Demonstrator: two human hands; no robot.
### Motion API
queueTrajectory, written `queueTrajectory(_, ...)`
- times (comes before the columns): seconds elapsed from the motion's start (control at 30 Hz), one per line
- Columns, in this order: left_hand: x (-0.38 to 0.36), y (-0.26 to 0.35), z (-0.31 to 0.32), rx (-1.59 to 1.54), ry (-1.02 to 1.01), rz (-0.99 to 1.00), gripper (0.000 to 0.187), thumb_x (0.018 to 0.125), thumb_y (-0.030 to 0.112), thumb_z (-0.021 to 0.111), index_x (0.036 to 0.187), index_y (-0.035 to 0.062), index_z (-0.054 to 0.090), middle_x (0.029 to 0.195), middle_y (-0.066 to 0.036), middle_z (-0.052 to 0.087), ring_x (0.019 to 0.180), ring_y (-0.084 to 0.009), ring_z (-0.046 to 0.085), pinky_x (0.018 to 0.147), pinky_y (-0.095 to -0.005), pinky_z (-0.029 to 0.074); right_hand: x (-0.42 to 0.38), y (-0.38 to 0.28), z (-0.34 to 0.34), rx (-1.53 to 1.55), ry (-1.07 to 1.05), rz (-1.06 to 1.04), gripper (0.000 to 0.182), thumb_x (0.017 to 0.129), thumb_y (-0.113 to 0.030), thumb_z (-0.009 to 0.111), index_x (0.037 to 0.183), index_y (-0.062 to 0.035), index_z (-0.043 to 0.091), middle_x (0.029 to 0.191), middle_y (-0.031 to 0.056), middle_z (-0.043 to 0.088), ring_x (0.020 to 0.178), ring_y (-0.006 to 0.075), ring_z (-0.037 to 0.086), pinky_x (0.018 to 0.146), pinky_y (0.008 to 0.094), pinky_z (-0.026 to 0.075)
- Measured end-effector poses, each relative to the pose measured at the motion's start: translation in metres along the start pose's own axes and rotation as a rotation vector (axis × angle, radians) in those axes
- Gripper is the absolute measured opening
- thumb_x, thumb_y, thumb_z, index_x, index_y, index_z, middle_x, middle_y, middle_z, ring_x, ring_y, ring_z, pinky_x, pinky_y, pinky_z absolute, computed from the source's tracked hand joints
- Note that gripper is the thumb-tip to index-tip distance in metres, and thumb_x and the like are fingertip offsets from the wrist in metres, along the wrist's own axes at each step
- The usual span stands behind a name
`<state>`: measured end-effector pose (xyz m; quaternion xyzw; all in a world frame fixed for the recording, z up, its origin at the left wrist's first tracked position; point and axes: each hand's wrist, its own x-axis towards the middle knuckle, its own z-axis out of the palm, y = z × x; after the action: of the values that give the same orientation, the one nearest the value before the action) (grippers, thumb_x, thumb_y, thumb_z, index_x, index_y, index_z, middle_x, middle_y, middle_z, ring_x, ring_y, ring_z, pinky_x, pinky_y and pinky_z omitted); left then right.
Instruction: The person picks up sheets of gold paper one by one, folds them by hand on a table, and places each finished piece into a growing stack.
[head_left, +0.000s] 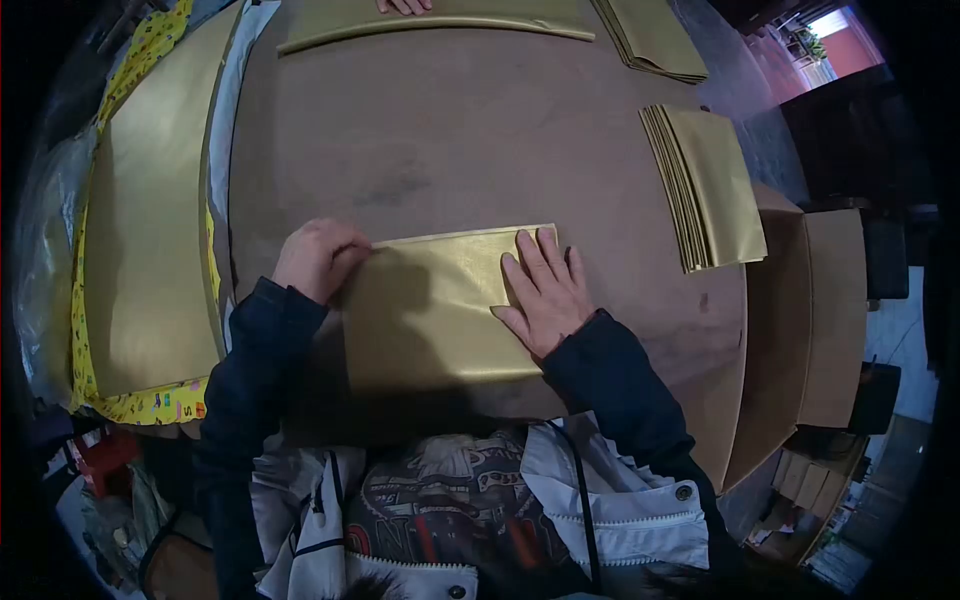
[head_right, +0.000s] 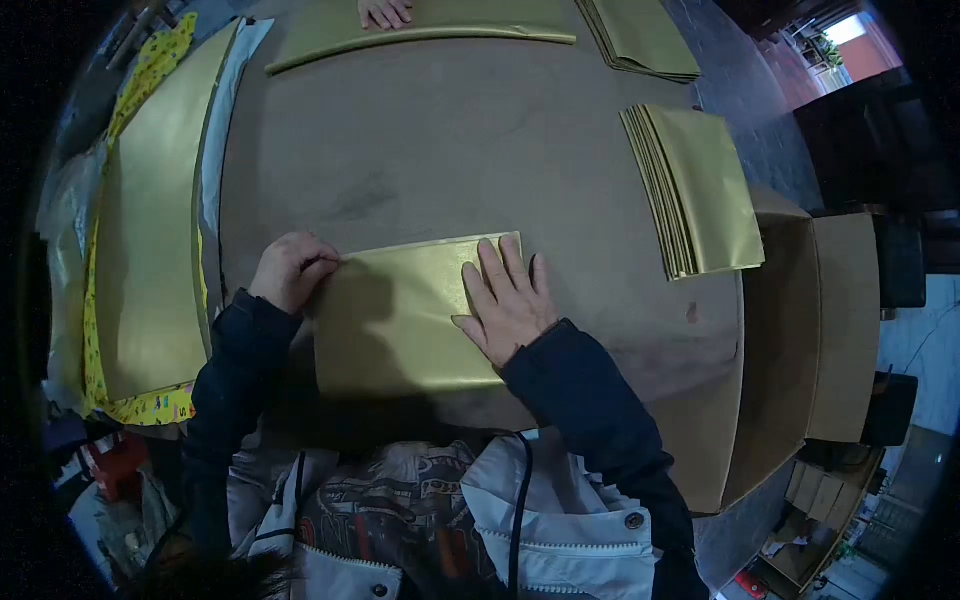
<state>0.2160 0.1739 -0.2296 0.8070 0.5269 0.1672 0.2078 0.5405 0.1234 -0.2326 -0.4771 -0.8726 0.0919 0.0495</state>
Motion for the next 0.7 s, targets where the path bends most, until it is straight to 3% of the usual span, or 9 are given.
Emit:
queueTrajectory(0.27, 0.001, -0.0017, 0.0012, -0.018, 0.001, -0.026, 0.01, 0.081, 0.014, 0.063, 0.085, 0.0076, 0.069, 0.086, -0.012, 0.065, 0.087, -0.032, 0.061, 0.079, -0.0394, 0.05, 0.0037, 0.0021, -0.001, 0.015, 0.01, 0.047, 0.063, 0.084, -0.04, 0.063, 0.13, 0.0002, 0.049, 0.147, 0.0206, 0.033, 0.14, 0.0388, 0.023, 0.109, 0.0607, 0.022)
queueTrajectory(0.5, -0.0054, -0.0017, 0.0001, -0.07, 0.071, -0.065, 0.012, 0.077, 0.009, 0.066, 0.087, 0.0045, 0.062, 0.081, -0.014, 0.062, 0.079, -0.0338, 0.06, 0.074, -0.0393, 0.05, 0.0049, -0.0009, 0.001, -0.035, -0.001, 0.049, 0.061, 0.086, -0.038, 0.061, 0.132, -0.0002, 0.048, 0.146, 0.0213, 0.032, 0.139, 0.0404, 0.024, 0.104, 0.0662, 0.022)
queueTrajectory(0.7, -0.0052, -0.006, -0.0016, -0.156, 0.068, -0.092, 0.008, 0.078, 0.007, 0.063, 0.084, 0.004, 0.06, 0.08, -0.015, 0.061, 0.078, -0.0339, 0.061, 0.07, -0.0399, 0.05, 0.0066, -0.0022, -0.0029, -0.049, -0.066, 0.092, 0.064, 0.084, -0.039, 0.062, 0.134, -0.0015, 0.047, 0.15, 0.0193, 0.029, 0.141, 0.0384, 0.022, 0.108, 0.0632, 0.018)
